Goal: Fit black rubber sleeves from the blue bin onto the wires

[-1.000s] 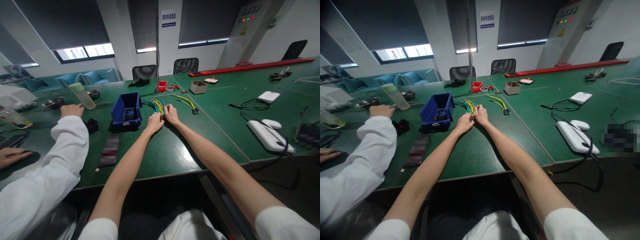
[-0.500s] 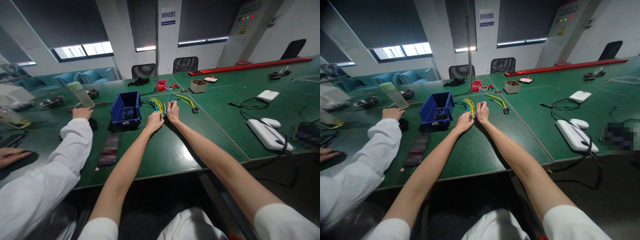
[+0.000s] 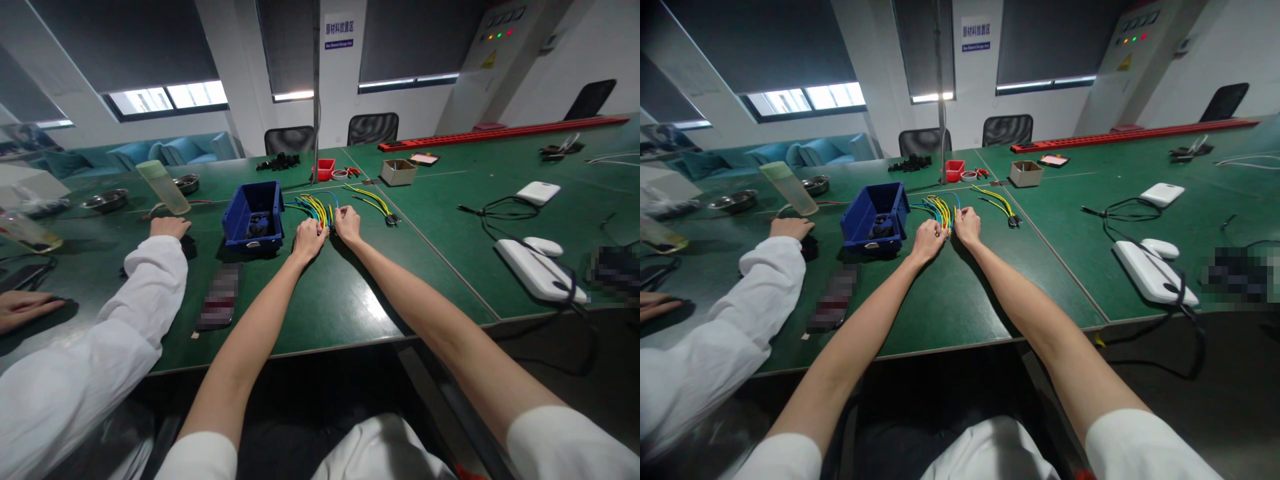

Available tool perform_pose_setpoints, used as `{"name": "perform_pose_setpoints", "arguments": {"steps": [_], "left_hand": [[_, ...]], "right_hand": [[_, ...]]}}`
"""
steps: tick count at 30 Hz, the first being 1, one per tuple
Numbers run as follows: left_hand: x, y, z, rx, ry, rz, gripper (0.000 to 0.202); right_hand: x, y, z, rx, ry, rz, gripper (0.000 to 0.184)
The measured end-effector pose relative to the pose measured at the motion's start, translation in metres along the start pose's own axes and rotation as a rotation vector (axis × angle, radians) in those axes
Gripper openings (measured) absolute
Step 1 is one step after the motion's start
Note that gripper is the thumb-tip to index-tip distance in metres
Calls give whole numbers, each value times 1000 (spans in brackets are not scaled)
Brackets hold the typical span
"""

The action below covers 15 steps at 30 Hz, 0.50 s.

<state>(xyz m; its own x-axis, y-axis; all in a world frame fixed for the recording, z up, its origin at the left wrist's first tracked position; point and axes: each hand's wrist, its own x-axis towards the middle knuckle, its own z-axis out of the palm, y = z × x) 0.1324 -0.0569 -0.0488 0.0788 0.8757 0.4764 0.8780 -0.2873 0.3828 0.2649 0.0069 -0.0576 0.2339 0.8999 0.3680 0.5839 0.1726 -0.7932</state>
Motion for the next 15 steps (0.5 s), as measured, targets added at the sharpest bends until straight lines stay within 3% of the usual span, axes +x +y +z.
{"name": "perform_pose_setpoints", "arguments": {"steps": [5, 10, 15], "left_hand": [[-1, 1, -4, 19, 30, -32, 19], [-2, 10, -11, -16, 125, 93, 17], [11, 21, -45, -16, 332, 130, 26]], "right_hand": [[1, 1, 1, 0, -29, -1, 26], [2, 4, 1, 24, -58, -17, 26], [3, 4, 1, 41, -47, -16, 23]]}}
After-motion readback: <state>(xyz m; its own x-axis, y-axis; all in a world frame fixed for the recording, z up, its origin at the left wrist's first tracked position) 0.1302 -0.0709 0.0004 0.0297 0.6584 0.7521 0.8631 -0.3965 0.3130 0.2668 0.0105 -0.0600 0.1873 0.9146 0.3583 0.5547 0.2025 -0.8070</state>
